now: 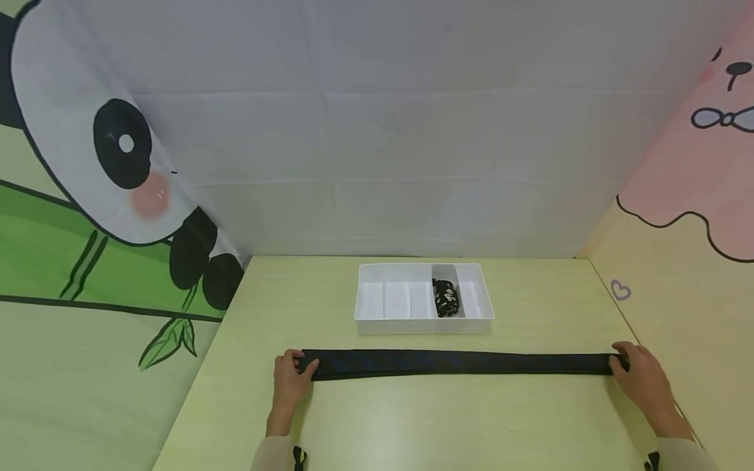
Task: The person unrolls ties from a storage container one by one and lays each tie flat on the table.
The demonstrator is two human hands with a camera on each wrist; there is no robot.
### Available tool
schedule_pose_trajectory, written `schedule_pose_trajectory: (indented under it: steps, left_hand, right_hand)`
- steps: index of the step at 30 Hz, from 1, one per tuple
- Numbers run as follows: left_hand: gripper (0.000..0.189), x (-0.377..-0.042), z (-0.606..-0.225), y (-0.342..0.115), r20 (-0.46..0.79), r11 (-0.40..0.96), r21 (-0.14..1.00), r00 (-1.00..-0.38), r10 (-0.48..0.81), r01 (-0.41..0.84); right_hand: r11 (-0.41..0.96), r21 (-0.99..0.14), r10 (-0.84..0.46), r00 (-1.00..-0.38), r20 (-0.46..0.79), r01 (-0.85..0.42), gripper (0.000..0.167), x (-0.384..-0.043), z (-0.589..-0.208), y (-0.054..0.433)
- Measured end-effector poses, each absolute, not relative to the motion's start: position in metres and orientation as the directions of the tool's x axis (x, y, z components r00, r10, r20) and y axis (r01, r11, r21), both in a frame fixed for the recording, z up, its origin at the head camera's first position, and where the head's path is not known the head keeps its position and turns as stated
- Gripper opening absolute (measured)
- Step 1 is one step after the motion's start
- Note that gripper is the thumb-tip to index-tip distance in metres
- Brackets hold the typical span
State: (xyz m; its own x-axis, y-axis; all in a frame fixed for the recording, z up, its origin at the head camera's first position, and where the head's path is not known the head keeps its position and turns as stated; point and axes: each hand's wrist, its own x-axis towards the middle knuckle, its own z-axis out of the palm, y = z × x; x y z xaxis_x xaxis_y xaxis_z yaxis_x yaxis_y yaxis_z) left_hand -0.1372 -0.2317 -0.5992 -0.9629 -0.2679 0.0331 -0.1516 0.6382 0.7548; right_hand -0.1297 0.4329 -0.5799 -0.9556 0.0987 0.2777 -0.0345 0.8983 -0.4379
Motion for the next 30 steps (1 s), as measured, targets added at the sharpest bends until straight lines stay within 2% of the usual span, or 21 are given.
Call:
schedule_pose_trajectory:
  steps: [7,30]
  left_hand:
    - [0.034,-0.138,-0.599,-0.232,0.035,0.641,0.751,-0.960,-0.277,-0.158]
    - [0.034,-0.137,-0.601,-0.231,0.060,0.646,0.750,-0.959,-0.278,-0.140]
  right_hand:
    - [0.878,-0.468,0.061,-0.947,0.315,-0.099,0.026,-0.134,-0.574,0.424]
    - [0.825,-0.538,0.036,-0.934,0.355,-0.173,0.023,-0.155,-0.558,0.395]
